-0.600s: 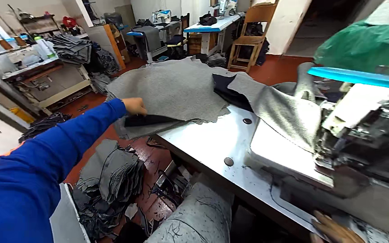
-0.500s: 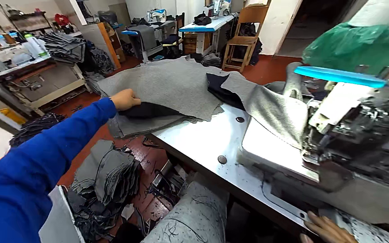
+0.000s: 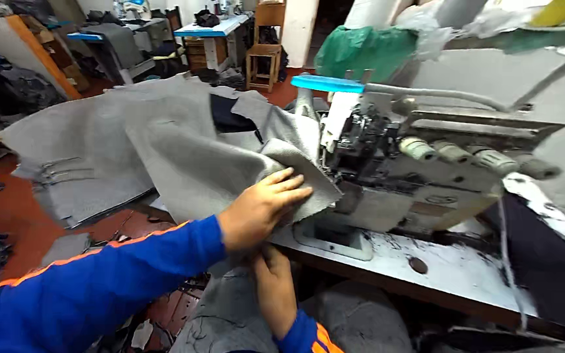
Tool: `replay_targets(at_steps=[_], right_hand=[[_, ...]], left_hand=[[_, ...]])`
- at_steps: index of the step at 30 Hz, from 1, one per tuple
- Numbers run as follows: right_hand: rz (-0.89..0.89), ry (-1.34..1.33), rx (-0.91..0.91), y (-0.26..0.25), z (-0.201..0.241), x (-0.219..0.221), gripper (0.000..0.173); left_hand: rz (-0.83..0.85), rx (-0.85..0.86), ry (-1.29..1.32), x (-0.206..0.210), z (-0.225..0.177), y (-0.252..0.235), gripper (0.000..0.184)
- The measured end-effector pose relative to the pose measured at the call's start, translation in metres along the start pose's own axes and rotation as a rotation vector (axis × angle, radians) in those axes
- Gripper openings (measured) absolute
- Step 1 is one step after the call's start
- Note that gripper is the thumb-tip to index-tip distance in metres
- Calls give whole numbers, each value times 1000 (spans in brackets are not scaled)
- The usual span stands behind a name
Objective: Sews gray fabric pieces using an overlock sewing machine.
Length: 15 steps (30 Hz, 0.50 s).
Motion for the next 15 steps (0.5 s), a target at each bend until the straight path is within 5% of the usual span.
replay_targets(at_steps=[1,3,4,7,8,12,15], right_hand=[[41,-73,37,4,-3,-5,36],[109,-152,173,5,-8,-1,93],[109,-138,202,0,-5,3,96],[8,71,170,-16,3,15,25],[4,123,152,-15,-1,19,17],[106,202,-25,5,3,-4,20],[21,423,-310,0,50,-92,22]], left_hand=[[-6,10,-57,1,0,4,38],[-9,23,-151,3,-3,3,37],[1,37,-183,3,-5,-2,36],[91,105,-248,-4,-3,-27,30],[134,122,-272,-5,-2,-31,32],[-7,220,-355,-7,1,-5,38],[-194,149,-404,4,10,28,54]])
Point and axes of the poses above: each hand's wrist, its own y-axis away from the middle knuckle, its own x-axis out of the palm, z = x × y, the point moved 10 cm from there along -y, towards the middle knuckle, and after that the axes turned 12 degrees about -z, right-handed, at the moved point
